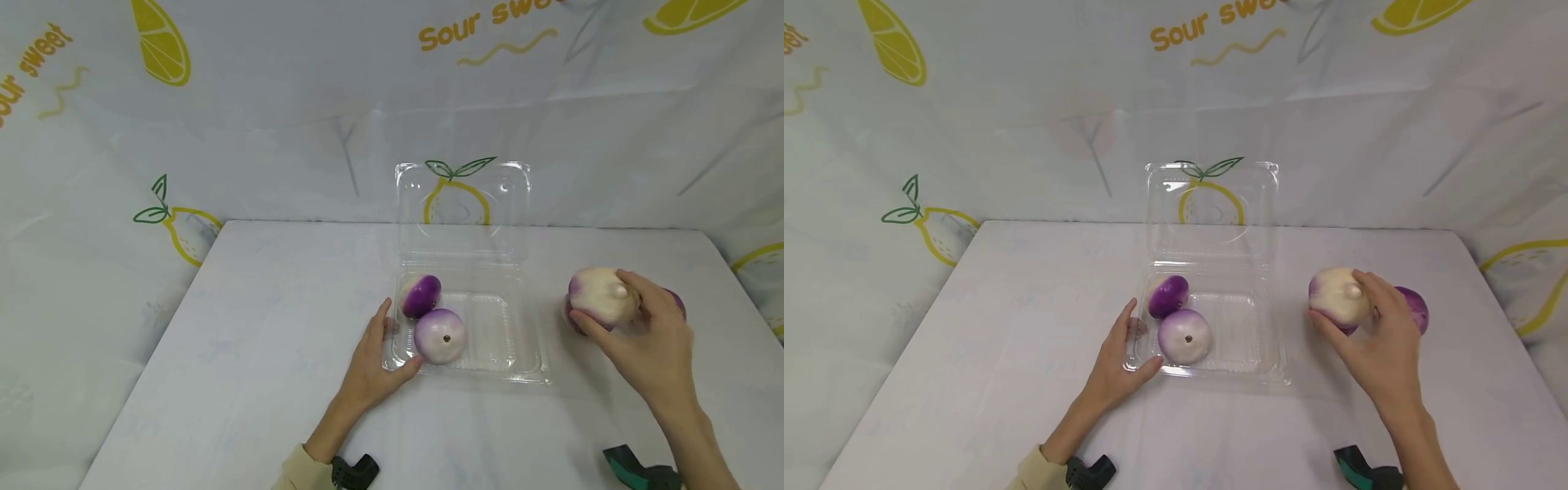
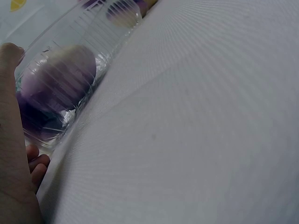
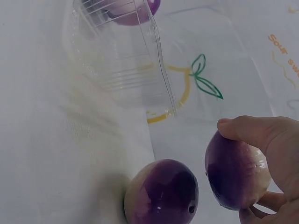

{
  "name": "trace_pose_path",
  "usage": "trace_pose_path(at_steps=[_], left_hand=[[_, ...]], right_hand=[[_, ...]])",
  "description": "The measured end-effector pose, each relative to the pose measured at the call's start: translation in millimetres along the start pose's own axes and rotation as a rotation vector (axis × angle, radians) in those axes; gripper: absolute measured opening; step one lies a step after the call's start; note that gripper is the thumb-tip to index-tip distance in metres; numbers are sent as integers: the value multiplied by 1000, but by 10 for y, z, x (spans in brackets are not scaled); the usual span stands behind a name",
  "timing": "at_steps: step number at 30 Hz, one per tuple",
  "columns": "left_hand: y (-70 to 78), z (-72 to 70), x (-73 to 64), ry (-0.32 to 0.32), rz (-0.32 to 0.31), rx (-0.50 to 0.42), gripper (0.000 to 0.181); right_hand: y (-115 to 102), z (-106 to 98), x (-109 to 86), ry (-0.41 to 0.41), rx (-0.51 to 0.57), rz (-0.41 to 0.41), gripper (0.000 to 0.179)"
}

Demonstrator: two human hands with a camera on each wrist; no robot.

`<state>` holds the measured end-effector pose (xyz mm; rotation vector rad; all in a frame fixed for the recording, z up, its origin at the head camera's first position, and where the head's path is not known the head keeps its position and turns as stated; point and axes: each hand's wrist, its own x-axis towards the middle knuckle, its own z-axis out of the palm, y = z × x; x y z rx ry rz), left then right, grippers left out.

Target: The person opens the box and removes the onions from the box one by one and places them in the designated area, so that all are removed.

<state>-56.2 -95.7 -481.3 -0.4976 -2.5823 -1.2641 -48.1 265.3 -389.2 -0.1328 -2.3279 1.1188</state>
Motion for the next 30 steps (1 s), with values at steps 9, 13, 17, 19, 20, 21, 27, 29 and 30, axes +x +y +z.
trace_pose_path(at_steps=[9, 13, 17, 19, 20, 21, 27, 29, 30], left_hand=[[19, -3, 8, -10, -6, -4, 101], [23, -7, 8, -3, 3, -11, 100], [24, -8, 5, 1, 0, -8, 99], [26, -6, 5, -3, -8, -10, 99], [26, -5, 4, -5, -12, -12, 99], [26, -4, 4, -6, -13, -12, 99], [20, -4, 10, -1, -1, -13, 99], [16, -2, 12, 3, 6, -8, 99], [11, -1, 11, 3, 9, -7, 99]], right_hand=[[126, -94, 3, 74, -6, -8, 76], [198, -153, 18, 91, -5, 27, 78], [270, -235, 43, 113, -22, 74, 80], [307, -281, 61, 132, -27, 105, 80], [330, -302, 71, 146, -28, 117, 79], [352, -323, 82, 160, -29, 131, 78], [497, -443, 147, 196, -4, 249, 75], [548, -475, 161, 200, -5, 273, 74], [574, -489, 164, 206, -11, 286, 74]])
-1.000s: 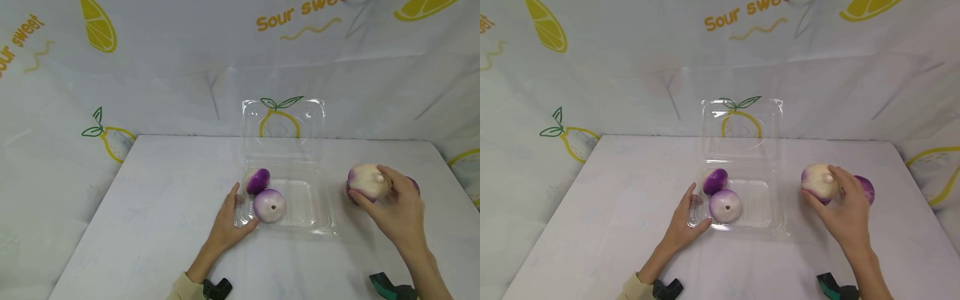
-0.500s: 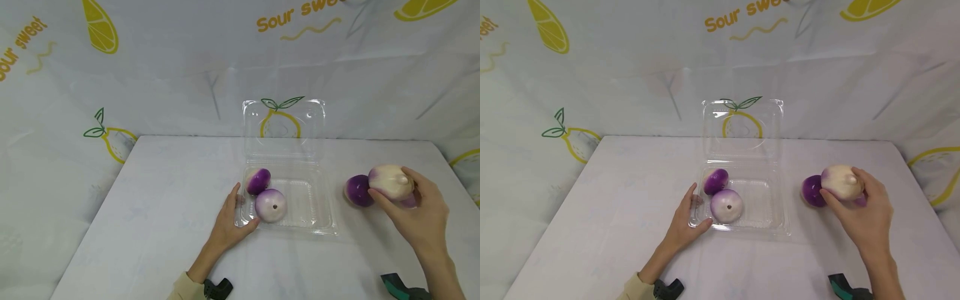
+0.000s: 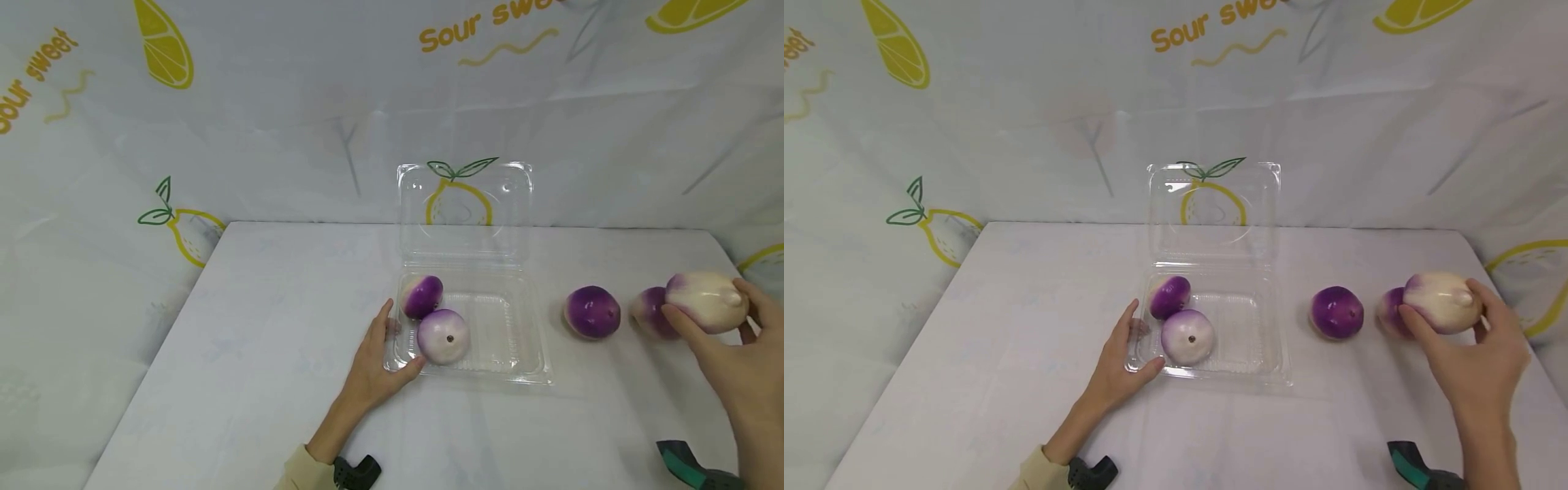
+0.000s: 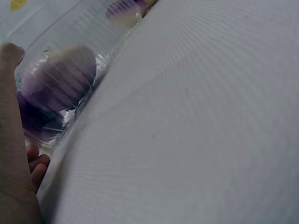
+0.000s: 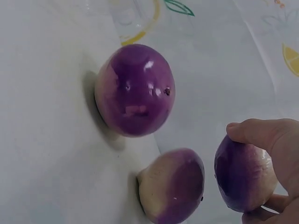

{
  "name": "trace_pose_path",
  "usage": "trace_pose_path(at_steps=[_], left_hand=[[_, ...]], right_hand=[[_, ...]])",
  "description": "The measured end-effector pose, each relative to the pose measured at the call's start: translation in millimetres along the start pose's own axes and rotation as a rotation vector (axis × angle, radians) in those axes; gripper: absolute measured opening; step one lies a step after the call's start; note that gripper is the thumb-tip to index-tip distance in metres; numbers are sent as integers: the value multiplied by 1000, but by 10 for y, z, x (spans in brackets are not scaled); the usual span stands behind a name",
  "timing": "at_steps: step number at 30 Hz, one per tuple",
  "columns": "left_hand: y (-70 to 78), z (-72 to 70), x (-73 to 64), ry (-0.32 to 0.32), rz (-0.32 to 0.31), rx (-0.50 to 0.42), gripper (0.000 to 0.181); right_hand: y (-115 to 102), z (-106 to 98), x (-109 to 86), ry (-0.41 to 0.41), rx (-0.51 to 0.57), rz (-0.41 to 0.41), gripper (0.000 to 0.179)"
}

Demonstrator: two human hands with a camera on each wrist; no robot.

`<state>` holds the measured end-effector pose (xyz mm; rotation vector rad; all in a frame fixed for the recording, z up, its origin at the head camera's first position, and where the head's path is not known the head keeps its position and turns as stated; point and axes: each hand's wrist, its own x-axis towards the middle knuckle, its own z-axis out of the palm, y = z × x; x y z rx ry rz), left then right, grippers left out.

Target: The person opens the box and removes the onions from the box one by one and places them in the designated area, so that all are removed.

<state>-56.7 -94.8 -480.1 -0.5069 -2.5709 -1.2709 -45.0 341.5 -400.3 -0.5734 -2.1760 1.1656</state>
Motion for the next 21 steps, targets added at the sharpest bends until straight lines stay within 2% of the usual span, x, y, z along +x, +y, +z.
trace_pose_path(at_steps=[8, 15, 19, 21], left_hand=[[-12, 7, -2, 0, 2, 7, 99], [6, -1, -4, -2, 2, 1, 99], [8, -7, -1, -1, 0, -1, 99], [5, -6, 1, -1, 0, 0, 99]], right_hand=[[165, -60, 81, 77, -77, -15, 71], [298, -91, 135, 82, -40, 33, 65], [381, -112, 155, 80, -67, 38, 63], [425, -115, 153, 89, -116, 24, 62]])
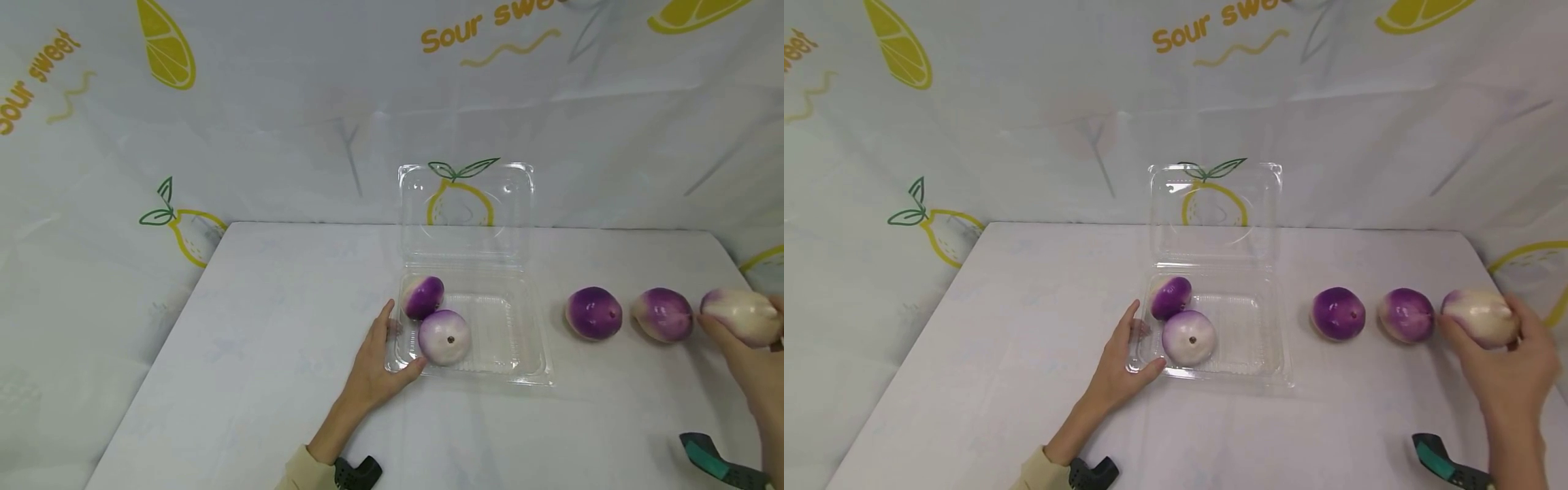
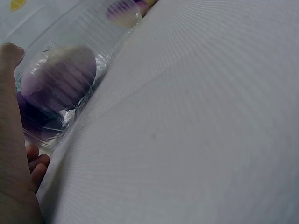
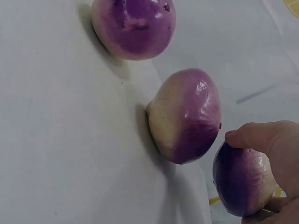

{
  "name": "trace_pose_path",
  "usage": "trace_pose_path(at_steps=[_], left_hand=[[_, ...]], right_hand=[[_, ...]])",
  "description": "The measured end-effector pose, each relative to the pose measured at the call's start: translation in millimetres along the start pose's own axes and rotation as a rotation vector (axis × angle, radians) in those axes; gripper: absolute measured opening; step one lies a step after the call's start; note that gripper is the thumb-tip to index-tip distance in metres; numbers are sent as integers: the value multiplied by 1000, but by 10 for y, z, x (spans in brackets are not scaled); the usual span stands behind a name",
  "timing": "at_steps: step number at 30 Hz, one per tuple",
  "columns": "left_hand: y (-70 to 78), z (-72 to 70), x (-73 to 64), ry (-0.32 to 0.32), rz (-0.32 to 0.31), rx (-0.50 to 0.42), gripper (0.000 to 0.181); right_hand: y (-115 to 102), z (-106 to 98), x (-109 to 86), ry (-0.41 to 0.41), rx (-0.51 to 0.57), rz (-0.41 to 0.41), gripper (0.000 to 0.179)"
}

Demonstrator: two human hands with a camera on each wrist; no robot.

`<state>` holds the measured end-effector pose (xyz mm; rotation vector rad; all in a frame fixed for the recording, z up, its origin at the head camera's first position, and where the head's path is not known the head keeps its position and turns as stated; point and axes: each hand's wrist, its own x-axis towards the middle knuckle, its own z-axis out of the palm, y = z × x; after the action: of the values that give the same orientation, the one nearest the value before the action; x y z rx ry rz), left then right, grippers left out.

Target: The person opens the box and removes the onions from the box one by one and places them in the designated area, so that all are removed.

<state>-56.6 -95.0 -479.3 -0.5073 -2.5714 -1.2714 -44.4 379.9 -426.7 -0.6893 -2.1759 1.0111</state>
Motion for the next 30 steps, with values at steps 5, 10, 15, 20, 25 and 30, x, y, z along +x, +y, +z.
trace_pose_path(at_steps=[5, 10, 15, 20, 25, 30], left_hand=[[2, 4, -4, -9, -15, -7, 99], [5, 5, -6, -17, -29, -8, 99], [1, -1, -5, -2, -3, -4, 99], [-2, 0, 0, 1, 10, -1, 99], [0, 1, 5, -6, 6, 7, 99], [0, -2, 4, -6, 3, 7, 99]], right_hand=[[100, 16, -9, 27, -68, -10, 66], [183, 30, 0, 27, -56, 33, 65], [230, 32, -22, 0, -89, 91, 67], [196, 10, -5, -79, -146, 188, 73], [167, -9, 13, -160, -179, 211, 77], [202, -5, 10, -175, -157, 208, 77]])
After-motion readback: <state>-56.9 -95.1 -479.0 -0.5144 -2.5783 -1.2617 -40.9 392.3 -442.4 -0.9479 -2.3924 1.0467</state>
